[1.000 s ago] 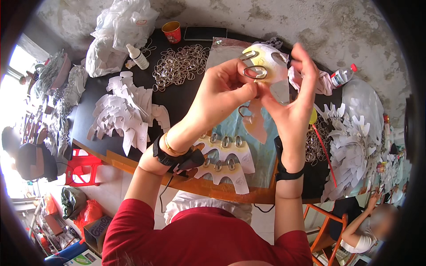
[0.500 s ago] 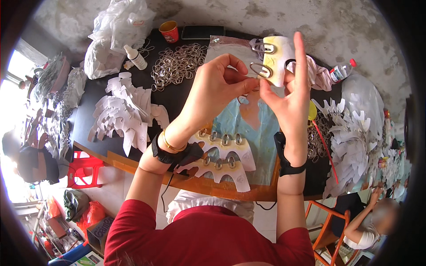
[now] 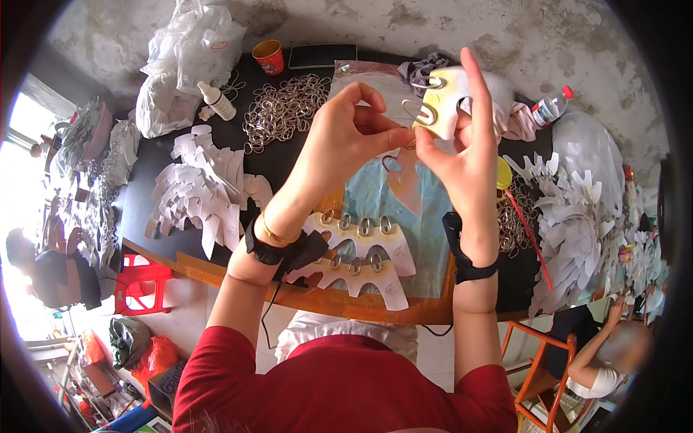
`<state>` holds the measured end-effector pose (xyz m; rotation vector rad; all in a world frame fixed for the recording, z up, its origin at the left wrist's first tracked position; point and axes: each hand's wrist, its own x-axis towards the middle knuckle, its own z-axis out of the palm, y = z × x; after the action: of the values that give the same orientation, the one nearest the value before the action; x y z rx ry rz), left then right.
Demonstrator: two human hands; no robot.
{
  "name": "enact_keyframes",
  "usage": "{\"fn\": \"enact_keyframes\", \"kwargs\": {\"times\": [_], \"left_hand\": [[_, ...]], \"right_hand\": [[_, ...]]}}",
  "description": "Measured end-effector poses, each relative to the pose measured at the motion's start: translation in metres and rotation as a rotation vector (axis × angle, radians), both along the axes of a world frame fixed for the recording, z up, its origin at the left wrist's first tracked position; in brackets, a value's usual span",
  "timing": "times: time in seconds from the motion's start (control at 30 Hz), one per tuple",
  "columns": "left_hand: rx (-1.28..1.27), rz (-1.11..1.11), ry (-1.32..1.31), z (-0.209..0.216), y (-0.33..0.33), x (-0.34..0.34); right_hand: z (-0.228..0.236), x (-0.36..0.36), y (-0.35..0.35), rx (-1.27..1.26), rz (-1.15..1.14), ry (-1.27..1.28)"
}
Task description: Applying glue and attaching decorative eyelets to white shoe components.
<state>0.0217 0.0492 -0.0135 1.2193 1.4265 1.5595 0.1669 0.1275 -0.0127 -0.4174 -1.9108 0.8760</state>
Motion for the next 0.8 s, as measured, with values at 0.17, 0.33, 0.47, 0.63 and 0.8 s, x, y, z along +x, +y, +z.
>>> {"fn": "enact_keyframes", "kwargs": {"times": [0.17,0.33,0.47,0.63,0.8], "left_hand": [[-0.041,-0.227,-0.168,-0.007,0.007,-0.004],[-0.012,-0.280,-0.317,-0.011,0.009,-0.002],[0.177,-0.257,-0.601,-0.021,0.011,0.008],[0.215,-0.193,-0.829,-0.023,0.009,0.010],[0.219,-0.177,-0.816,-0.016,0.008,0.017]], "right_hand": [[0.003,-0.001,0.001,-0.230,0.155,0.146],[0.011,0.009,0.004,-0.330,0.256,0.088],[0.012,0.006,-0.005,0.152,-0.252,0.249],[0.011,-0.003,-0.017,0.505,-0.351,-0.079],[0.002,-0.005,-0.012,0.503,-0.405,-0.053]]}}
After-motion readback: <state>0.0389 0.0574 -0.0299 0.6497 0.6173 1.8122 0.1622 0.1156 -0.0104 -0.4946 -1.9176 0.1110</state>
